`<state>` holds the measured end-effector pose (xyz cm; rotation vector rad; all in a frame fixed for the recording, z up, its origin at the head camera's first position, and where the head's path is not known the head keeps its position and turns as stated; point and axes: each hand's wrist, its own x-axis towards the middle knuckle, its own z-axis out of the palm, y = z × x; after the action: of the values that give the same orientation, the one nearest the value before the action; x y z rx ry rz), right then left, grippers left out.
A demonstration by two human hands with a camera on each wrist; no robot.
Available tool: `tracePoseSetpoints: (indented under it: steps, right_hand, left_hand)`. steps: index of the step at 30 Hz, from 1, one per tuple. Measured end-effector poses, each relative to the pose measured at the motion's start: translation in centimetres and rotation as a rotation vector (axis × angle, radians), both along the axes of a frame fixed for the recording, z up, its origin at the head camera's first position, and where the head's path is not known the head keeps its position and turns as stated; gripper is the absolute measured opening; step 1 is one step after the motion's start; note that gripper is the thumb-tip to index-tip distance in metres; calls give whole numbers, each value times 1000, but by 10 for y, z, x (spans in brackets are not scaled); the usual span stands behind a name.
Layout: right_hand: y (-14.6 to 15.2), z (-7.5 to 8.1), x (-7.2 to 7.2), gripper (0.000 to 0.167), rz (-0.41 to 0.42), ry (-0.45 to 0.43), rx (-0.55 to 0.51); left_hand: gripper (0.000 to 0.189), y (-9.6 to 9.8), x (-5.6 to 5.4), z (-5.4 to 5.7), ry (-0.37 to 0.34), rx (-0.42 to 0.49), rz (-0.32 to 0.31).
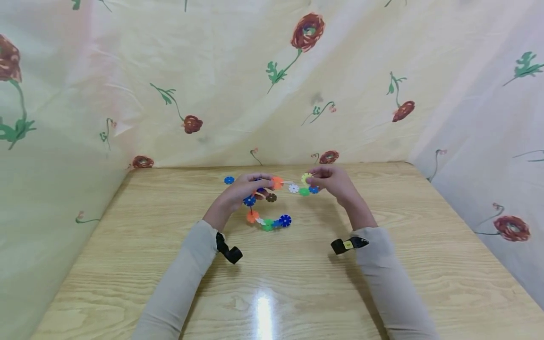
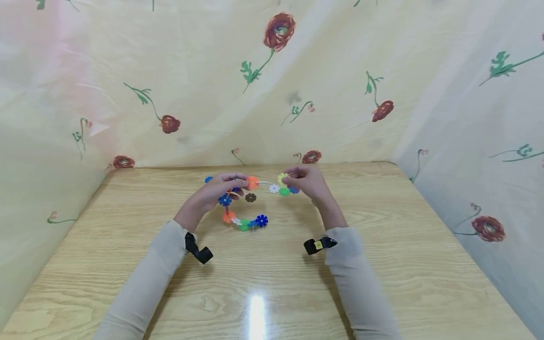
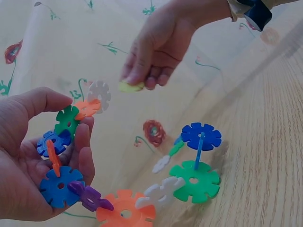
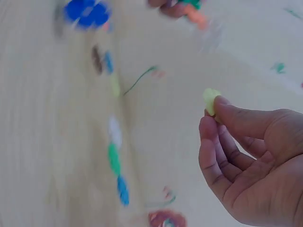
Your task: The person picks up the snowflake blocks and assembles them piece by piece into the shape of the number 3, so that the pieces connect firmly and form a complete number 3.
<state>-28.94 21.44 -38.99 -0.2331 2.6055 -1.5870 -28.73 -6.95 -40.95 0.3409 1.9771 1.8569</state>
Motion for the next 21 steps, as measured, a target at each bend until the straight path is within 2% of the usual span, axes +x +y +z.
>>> tracePoseSetpoints:
  steps: [4,8,21]
  right_hand:
    - [-14,6,4,34,-8,-6,-89]
    - [-21,6,6,32,-6,-5,-162]
    - [-34,-2,8,26,36,-20,-275]
  left_hand:
    - [34,-1,0,0,-6,0,10]
    - [33,-2,-1,1,-3,-4,19]
    - [31,-2,-1,0,-15,-7,29]
